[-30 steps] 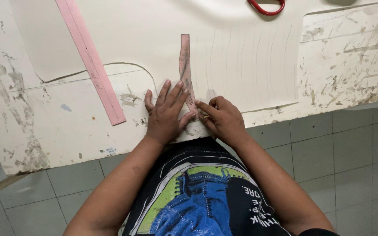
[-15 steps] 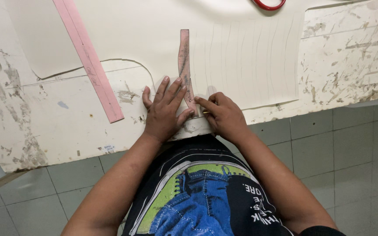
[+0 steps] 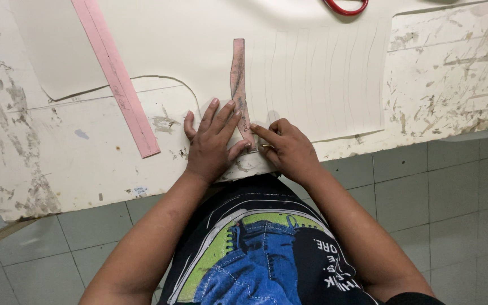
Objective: The person places a thin curved pattern strip on a sheet of paper-like material and traces along its edge with a pen, repositioning the strip repeatedly to mark a long curved line. The person smooths the sheet flat and aligns the strip before continuing to trace.
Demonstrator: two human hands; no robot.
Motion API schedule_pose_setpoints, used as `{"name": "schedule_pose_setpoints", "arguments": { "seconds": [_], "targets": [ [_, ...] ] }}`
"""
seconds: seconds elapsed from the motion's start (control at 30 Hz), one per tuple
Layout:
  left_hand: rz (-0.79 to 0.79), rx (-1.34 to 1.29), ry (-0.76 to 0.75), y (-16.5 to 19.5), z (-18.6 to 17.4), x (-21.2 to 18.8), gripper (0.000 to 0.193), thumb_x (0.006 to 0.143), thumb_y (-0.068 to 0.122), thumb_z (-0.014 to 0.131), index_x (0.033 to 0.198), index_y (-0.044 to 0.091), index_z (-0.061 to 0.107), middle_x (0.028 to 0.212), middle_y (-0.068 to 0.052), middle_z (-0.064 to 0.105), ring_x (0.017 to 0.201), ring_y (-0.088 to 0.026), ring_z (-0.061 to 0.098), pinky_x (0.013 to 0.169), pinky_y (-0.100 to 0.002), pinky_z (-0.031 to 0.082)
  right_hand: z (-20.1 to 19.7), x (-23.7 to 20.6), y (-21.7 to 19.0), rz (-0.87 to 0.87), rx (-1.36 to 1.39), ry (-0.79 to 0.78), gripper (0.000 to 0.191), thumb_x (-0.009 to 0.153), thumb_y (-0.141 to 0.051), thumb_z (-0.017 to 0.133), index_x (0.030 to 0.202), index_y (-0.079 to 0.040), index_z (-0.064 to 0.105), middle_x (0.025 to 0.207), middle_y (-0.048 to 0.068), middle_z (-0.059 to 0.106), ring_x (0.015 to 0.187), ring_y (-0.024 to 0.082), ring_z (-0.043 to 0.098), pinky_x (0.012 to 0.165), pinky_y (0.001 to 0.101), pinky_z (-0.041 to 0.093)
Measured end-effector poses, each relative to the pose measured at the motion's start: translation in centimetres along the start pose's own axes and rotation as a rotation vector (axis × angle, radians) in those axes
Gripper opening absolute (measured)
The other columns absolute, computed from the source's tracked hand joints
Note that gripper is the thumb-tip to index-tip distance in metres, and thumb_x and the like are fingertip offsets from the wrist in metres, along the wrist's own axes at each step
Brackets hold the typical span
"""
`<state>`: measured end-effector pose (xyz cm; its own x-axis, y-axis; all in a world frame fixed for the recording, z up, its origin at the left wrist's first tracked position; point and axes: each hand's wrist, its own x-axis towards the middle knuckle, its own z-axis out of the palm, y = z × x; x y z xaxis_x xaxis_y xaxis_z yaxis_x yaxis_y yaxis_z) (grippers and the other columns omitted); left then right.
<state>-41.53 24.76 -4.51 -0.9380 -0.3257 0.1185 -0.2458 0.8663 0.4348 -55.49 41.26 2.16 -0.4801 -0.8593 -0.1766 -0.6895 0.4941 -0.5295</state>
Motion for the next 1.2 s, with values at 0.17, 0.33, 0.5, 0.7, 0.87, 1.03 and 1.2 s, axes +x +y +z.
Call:
{"name": "schedule_pose_setpoints", "arguments": {
  "seconds": [0.17,0.33,0.5,0.7,0.87,1.03,1.2],
  "targets": [
    [-0.004,0.000,0.005,0.0,0.1,-0.1,0.067,0.092,0.059,0.067,0.144,0.017,0.062,0.160,-0.003,0.045,0.154,-0.024,0.028,0.120,-0.063,0.006,0.0,0.0,0.2,0.007,-0.014,-0.034,0.055,0.086,-0.022,0.075,0.140,-0.027,0.064,0.104,0.008,0.059,0.088,0.025,0.061,0.077,0.0377,0.053],
    [-0.020,-0.011,0.000,0.0,0.2,-0.1,0.067,0.091,0.060,0.067,0.143,0.018,0.062,0.159,-0.002,0.046,0.154,-0.024,0.029,0.120,-0.063,0.006,0.2,-0.1,0.3,-0.018,-0.042,-0.020,0.056,0.086,-0.022,0.075,0.141,-0.028,0.063,0.106,0.007,0.059,0.091,0.025,0.061,0.080,0.0381,0.053],
    [-0.020,-0.004,0.012,0.1,0.1,0.0,0.066,0.091,0.059,0.068,0.143,0.019,0.062,0.159,-0.002,0.047,0.153,-0.023,0.030,0.120,-0.063,0.006,0.3,-0.1,0.4,-0.022,-0.062,-0.031,0.057,0.086,-0.022,0.075,0.141,-0.027,0.063,0.107,0.008,0.059,0.091,0.025,0.061,0.080,0.0380,0.054],
    [0.012,0.030,0.017,1.3,-1.5,0.5,0.065,0.089,0.050,0.069,0.139,0.010,0.063,0.152,-0.007,0.051,0.143,-0.030,0.038,0.112,-0.063,0.015,0.2,-0.1,0.3,0.015,0.007,-0.074,0.052,0.088,-0.023,0.071,0.139,-0.023,0.064,0.109,0.011,0.058,0.094,0.026,0.062,0.081,0.0386,0.053],
    [0.006,0.148,-0.236,4.4,-2.4,1.9,0.050,0.099,0.017,0.062,0.140,-0.010,0.052,0.155,-0.025,0.050,0.110,-0.033,0.061,0.098,-0.050,0.045,-2.3,1.0,0.1,-0.081,0.130,0.114,0.022,0.104,-0.022,0.063,0.122,-0.013,0.072,0.113,0.010,0.060,0.104,0.024,0.063,0.089,0.0363,0.055],
    [-0.522,-0.174,-0.431,8.2,0.5,4.3,0.068,0.099,0.009,0.051,0.153,-0.020,0.021,0.107,-0.033,0.066,0.096,-0.041,0.068,0.084,-0.047,0.057,-5.5,4.7,-1.5,-0.094,0.108,0.195,0.023,0.105,-0.024,0.061,0.113,-0.006,0.073,0.097,0.009,0.065,0.090,0.028,0.065,0.083,0.0406,0.052],
    [-0.232,0.167,-0.280,9.1,3.2,4.8,0.061,0.086,0.008,0.056,0.135,-0.027,0.045,0.126,-0.042,0.064,0.101,-0.035,0.071,0.087,-0.034,0.056,-6.3,8.0,-3.6,-0.076,0.200,-0.143,0.025,0.100,-0.026,0.060,0.106,-0.005,0.073,0.097,0.011,0.072,0.091,0.030,0.068,0.083,0.0426,0.053]
  ]
}}
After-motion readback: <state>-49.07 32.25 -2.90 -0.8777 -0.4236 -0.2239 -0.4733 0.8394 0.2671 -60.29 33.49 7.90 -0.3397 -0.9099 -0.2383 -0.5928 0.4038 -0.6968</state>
